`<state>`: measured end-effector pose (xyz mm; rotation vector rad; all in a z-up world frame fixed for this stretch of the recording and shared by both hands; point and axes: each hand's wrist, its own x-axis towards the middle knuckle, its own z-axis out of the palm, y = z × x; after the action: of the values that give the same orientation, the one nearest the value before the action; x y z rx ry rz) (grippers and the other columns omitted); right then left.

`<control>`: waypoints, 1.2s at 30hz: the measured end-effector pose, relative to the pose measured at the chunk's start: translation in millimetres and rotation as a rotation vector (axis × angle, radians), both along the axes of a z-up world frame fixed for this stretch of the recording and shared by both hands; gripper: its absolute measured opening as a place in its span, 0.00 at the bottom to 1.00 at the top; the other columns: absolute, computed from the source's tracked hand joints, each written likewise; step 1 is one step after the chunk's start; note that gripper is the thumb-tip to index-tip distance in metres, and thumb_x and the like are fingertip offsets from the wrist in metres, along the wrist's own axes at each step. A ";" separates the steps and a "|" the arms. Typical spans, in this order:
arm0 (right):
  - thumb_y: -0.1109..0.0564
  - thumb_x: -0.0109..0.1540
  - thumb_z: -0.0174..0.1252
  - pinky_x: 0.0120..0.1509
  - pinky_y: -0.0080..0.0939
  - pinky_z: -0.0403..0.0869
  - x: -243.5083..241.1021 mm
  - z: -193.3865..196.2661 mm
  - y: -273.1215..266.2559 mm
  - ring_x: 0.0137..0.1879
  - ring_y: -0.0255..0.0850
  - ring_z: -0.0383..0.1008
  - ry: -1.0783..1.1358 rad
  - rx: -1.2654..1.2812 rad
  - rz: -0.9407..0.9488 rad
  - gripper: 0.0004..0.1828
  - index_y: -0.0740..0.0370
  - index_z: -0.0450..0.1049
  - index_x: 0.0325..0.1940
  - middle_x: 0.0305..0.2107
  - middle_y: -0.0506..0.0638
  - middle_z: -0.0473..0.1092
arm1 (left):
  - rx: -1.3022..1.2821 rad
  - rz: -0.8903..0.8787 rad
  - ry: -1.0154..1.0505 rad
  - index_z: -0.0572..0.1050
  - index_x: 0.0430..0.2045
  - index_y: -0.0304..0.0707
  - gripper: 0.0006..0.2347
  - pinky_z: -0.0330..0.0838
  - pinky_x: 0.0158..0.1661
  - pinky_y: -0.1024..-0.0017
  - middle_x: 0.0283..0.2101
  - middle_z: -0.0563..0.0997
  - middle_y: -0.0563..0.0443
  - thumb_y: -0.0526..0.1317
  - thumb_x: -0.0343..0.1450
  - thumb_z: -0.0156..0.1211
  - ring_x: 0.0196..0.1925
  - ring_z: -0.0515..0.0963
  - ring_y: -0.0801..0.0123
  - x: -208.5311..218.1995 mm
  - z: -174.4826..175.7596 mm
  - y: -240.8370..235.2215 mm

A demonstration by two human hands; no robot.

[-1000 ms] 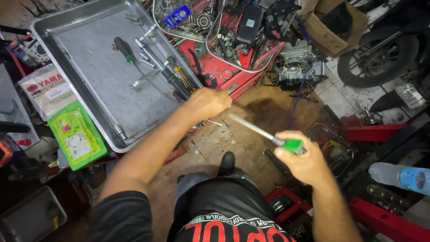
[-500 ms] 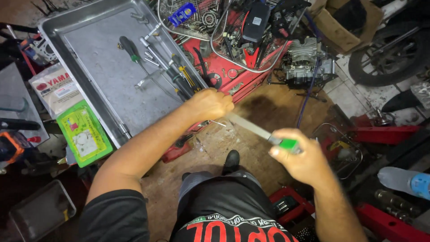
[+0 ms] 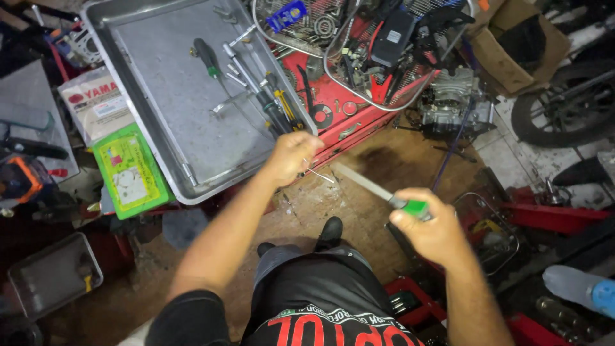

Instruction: Cleaning engine components and assembling a motorcycle engine using a brush, T-handle wrench, and torque wrench

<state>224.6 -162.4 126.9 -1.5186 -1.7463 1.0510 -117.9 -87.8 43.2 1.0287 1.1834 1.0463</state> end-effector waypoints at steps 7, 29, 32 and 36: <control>0.47 0.51 0.75 0.31 0.44 0.73 -32.1 9.3 -7.8 0.25 0.42 0.76 -0.006 -0.068 0.133 0.22 0.42 0.82 0.49 0.26 0.49 0.80 | -0.104 0.505 -0.680 0.74 0.35 0.40 0.10 0.56 0.14 0.89 0.26 0.67 0.57 0.46 0.78 0.54 0.18 0.65 0.83 5.5 -26.1 -17.2; 0.44 0.52 0.73 0.38 0.52 0.78 -85.9 1.6 -9.9 0.40 0.55 0.82 -0.112 0.005 0.292 0.23 0.38 0.80 0.51 0.39 0.46 0.82 | -0.159 0.843 -0.686 0.76 0.37 0.42 0.10 0.61 0.15 0.89 0.24 0.74 0.56 0.48 0.75 0.61 0.19 0.73 0.80 -41.8 -46.0 -20.6; 0.43 0.53 0.72 0.39 0.54 0.77 -86.7 2.3 0.0 0.41 0.56 0.81 -0.126 -0.051 0.276 0.22 0.39 0.80 0.51 0.40 0.47 0.82 | -0.169 0.829 -0.817 0.74 0.34 0.43 0.12 0.56 0.13 0.88 0.22 0.68 0.59 0.52 0.76 0.58 0.17 0.67 0.81 -49.9 -29.3 -24.0; 0.49 0.49 0.75 0.37 0.50 0.78 -94.6 4.0 5.1 0.37 0.52 0.84 -0.081 -0.098 0.352 0.23 0.38 0.82 0.48 0.34 0.49 0.83 | -0.168 0.833 -0.841 0.72 0.33 0.45 0.12 0.56 0.13 0.90 0.23 0.66 0.61 0.52 0.76 0.57 0.17 0.66 0.82 -64.0 -28.1 -29.5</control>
<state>130.0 -157.3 130.9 -1.3552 -2.0989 1.2779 -181.9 -117.3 15.0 -0.1390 0.9385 1.7462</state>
